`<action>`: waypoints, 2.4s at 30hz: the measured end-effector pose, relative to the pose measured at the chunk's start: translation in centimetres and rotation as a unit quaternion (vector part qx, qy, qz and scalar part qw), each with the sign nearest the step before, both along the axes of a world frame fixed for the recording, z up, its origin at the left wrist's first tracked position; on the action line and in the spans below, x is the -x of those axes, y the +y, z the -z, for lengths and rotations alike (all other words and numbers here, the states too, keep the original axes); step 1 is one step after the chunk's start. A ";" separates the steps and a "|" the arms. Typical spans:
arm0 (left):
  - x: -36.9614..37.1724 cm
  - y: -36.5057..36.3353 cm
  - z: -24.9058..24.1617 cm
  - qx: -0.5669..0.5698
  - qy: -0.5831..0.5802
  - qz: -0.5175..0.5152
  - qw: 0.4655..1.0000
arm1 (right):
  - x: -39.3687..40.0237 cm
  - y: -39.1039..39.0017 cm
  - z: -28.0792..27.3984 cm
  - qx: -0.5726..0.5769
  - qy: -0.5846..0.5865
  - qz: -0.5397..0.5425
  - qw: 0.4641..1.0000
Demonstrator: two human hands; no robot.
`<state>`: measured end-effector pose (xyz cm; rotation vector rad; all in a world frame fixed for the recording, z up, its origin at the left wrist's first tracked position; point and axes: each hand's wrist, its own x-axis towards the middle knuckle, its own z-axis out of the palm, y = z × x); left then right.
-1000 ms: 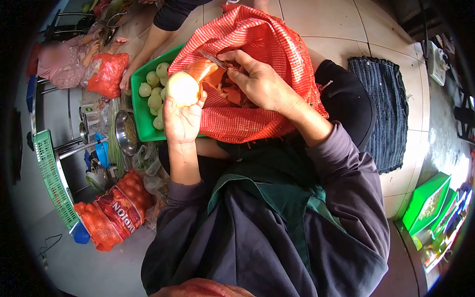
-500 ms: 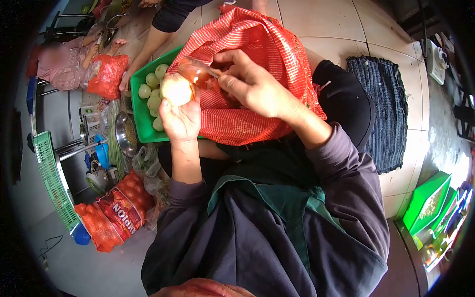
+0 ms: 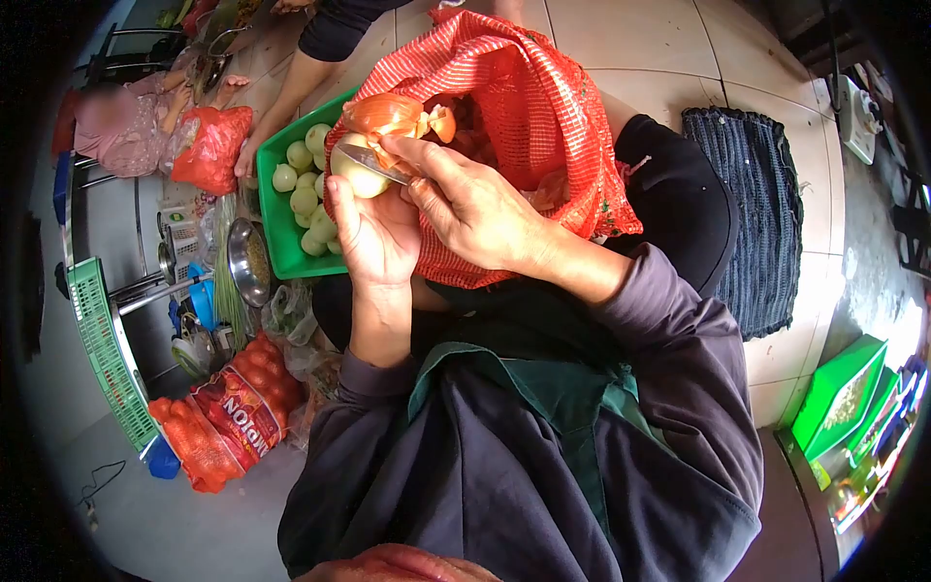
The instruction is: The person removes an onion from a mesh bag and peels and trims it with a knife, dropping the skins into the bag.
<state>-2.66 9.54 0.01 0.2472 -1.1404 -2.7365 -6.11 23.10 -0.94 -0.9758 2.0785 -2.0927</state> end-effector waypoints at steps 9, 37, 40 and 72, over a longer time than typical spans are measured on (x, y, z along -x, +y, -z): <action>0.2 -0.2 -1.0 -0.015 0.059 0.074 0.995 | 0.6 0.7 -0.4 0.004 0.026 -0.007 1.000; -0.3 -2.0 0.9 0.190 0.010 0.001 0.982 | 1.1 1.0 -0.7 -0.004 -0.010 -0.074 0.997; -0.2 -1.9 1.0 0.215 0.011 -0.016 0.976 | 1.1 0.9 -0.6 -0.019 0.042 -0.043 0.998; -0.5 -3.5 0.7 0.130 0.037 0.034 0.990 | 2.6 2.5 -1.0 -0.012 -0.247 -0.086 0.965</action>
